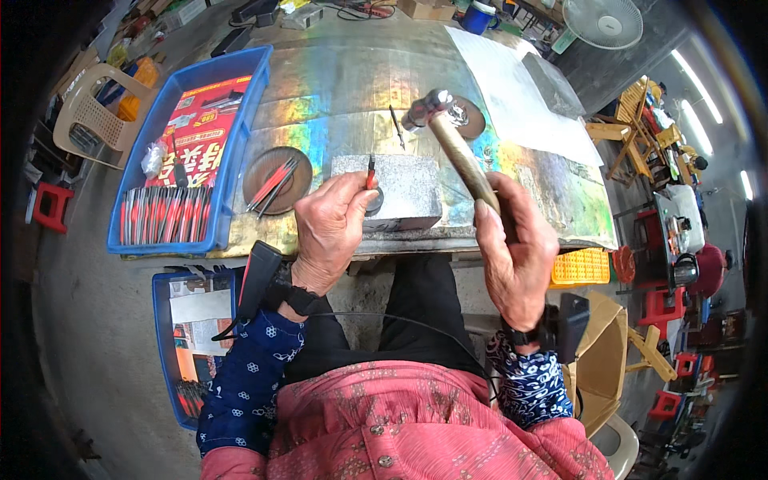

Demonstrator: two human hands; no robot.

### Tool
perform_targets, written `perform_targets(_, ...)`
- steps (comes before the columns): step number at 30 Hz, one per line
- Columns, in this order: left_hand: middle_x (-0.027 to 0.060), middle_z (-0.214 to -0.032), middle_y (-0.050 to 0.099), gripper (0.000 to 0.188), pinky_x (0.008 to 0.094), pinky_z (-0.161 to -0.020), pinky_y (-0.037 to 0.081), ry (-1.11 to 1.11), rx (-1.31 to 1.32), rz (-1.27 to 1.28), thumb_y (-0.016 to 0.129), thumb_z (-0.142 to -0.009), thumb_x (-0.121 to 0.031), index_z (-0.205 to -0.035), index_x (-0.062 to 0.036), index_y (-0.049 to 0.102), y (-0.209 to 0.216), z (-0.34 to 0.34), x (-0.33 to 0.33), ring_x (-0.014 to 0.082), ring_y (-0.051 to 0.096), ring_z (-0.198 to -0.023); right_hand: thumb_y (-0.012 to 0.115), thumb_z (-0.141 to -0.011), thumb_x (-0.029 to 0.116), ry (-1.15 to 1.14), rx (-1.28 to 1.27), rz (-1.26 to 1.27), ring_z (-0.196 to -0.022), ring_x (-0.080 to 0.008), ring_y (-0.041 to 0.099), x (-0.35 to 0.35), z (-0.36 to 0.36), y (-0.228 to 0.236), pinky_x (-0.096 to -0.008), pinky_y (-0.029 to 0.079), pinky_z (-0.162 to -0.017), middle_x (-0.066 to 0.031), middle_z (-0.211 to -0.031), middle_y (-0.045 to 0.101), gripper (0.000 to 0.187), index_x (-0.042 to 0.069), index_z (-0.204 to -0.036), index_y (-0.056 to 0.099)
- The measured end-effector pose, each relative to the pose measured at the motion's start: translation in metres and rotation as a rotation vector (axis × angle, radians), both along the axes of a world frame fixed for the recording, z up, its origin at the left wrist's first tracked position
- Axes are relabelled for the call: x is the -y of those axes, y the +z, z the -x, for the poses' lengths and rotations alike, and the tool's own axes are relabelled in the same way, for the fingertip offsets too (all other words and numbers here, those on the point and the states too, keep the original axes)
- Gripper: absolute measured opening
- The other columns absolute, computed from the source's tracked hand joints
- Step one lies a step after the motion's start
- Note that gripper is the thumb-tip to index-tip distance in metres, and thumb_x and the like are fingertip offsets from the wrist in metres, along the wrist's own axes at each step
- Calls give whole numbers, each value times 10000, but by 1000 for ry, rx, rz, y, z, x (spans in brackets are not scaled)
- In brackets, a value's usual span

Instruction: The person repeatedly sharpens small red-handled tools by striking them with a hammer on a metal block. They pick up each tool from a blue tray, position it on the block, strike it, and return it to the tray. The process is repeated for multiple tools throughout the clip.

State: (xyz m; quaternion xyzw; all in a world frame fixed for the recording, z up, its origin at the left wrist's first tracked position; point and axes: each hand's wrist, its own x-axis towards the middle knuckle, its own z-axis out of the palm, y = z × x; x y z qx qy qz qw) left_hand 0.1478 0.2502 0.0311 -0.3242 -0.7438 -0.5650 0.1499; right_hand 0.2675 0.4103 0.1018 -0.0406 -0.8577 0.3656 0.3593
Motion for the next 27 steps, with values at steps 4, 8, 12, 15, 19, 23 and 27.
perform_targets(4,124,-837,692,103,287,-640,509,4,-4,-11,694,-819,4,-910,41,663,0,0,-1,190,673,-726,678,-834,36,66,158,-171,-641,-213,622,6,-15,36,-292,497,-602,-147,-829,646,272,-32,-1088,608)
perform_targets(8,127,-849,696,116,294,-643,515,30,3,9,697,-819,-3,-926,30,667,-2,-1,-1,196,681,-741,675,-829,23,128,-17,-233,-647,-241,633,13,-15,46,-308,508,-612,-144,-824,646,266,-26,-1084,615)
perform_targets(12,134,-855,697,128,297,-651,520,55,-32,40,698,-816,-4,-936,30,665,-3,0,-1,207,687,-753,672,-818,6,186,100,-355,-695,-237,660,11,-17,60,-304,518,-627,-163,-859,659,264,-50,-1071,618)
perform_targets(15,139,-855,696,136,298,-657,524,41,15,19,698,-815,-5,-942,31,665,-4,-2,-2,218,689,-761,648,-837,15,125,-128,-299,-710,-230,666,15,-27,71,-305,524,-648,-179,-886,665,296,-64,-1120,608)
perform_targets(19,140,-856,697,140,299,-660,526,42,3,3,701,-814,-9,-944,31,668,-4,-2,-1,224,690,-759,634,-853,30,113,51,-283,-679,-256,653,17,-20,65,-317,521,-642,-185,-855,655,304,-51,-1144,606)
perform_targets(23,156,-847,687,145,321,-647,520,43,-16,-16,706,-799,-9,-936,24,668,-5,-2,-1,265,683,-755,646,-863,48,192,260,-193,-665,-290,651,8,-6,53,-335,507,-622,-205,-798,644,285,-38,-1132,611)
perform_targets(27,182,-832,667,164,361,-625,511,40,-24,-43,709,-772,-5,-928,15,659,-5,0,-2,344,665,-748,645,-863,45,195,286,-197,-671,-280,662,8,-9,65,-329,511,-626,-206,-802,650,276,-39,-1126,623)
